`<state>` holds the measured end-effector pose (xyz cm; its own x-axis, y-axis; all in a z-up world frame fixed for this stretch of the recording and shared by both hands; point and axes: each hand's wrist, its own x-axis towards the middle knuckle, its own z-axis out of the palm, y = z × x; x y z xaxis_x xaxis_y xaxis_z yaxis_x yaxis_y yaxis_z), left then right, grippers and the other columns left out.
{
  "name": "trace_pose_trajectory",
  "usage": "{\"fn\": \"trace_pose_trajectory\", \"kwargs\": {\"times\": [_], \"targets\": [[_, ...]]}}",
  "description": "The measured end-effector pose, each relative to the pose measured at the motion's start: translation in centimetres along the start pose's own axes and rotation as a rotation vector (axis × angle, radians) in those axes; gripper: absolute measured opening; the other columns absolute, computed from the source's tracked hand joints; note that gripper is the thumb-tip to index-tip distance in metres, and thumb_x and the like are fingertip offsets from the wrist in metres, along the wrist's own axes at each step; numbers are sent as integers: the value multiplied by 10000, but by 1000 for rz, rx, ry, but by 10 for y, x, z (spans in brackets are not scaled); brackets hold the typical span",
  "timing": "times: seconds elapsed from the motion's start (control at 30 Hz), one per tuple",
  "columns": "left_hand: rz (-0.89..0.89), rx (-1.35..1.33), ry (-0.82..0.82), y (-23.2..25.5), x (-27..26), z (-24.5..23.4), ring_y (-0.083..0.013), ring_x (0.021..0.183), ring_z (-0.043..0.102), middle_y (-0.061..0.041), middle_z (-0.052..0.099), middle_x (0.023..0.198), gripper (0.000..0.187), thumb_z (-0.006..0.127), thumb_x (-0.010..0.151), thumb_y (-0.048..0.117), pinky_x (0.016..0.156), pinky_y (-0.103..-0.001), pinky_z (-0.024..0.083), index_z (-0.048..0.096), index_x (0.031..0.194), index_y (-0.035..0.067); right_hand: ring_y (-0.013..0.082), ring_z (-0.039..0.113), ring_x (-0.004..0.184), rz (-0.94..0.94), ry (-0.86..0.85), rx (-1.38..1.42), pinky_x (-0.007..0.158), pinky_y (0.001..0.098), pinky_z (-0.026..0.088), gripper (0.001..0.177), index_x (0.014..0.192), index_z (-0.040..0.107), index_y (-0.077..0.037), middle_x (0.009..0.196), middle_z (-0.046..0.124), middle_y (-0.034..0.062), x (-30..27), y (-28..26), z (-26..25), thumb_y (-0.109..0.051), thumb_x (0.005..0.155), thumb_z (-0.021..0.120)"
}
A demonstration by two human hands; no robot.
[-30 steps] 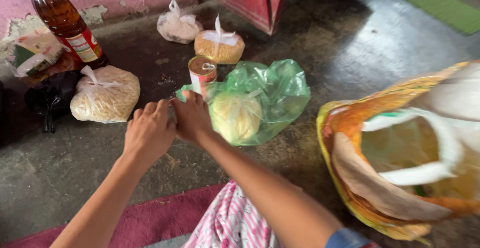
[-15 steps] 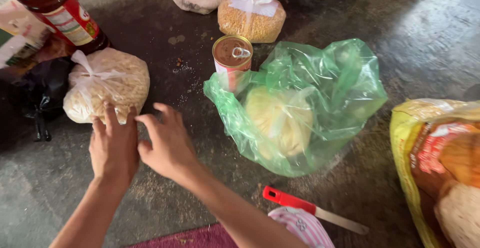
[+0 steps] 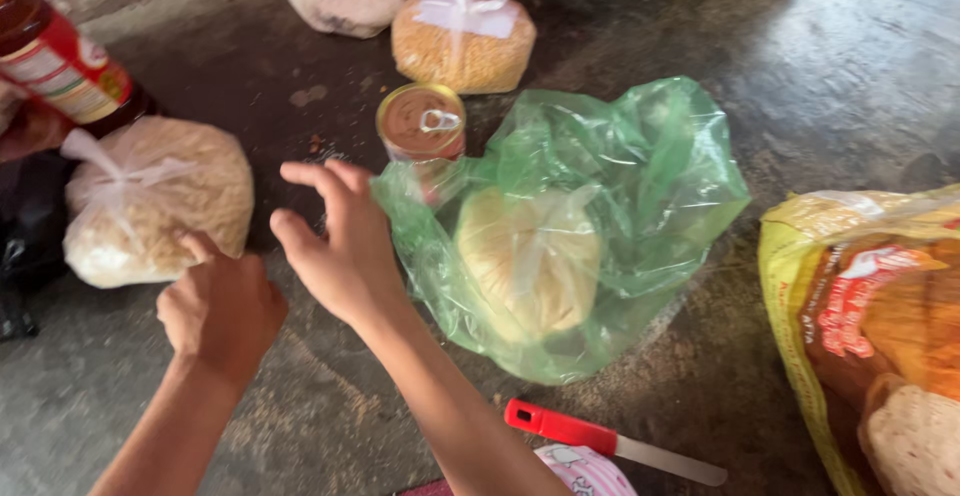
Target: The person sits on a mat and handles several plastic bags containing grains and legumes. They open a bag of yellow split peas, then a bag of peanuts, and finally a bag of wheat, tying each bag closed after handling. The person also places a bag of peanuts into a larger white plastic bag and ties it shut.
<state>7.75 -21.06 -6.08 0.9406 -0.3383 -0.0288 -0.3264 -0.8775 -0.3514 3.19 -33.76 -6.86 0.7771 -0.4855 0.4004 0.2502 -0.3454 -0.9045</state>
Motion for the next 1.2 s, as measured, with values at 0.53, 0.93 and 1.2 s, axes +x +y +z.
{"fn": "trace_pose_trajectory", "kwargs": {"times": [0.53, 0.93, 1.2], "targets": [[324, -1055, 153, 114, 85, -72, -361, 1174, 633, -233, 590, 1336, 918, 810, 822, 474, 948, -465, 520, 396, 1544, 87, 220, 633, 1266, 1, 303, 598, 1120, 353, 512, 326, 1310, 622, 72, 1332, 664, 169, 56, -14, -120, -49, 1007, 617], [225, -1151, 530, 88, 47, -73, -201, 1041, 754, -105, 755, 1134, 701, 969, 755, 289, 913, -350, 588, 587, 1285, 36, 205, 646, 1246, 1, 277, 630, 1106, 330, 525, 310, 1312, 630, 52, 1310, 673, 163, 55, -14, -116, -65, 1025, 624], [10, -1013, 449, -22, -54, -50, -194, 1013, 714, -110, 729, 1103, 729, 982, 692, 326, 878, -364, 574, 596, 1227, 16, 171, 745, 1107, 9, -73, 322, 937, 301, 611, 278, 1260, 683, -27, 1222, 761, 125, 40, -25, -69, -111, 996, 658]]}}
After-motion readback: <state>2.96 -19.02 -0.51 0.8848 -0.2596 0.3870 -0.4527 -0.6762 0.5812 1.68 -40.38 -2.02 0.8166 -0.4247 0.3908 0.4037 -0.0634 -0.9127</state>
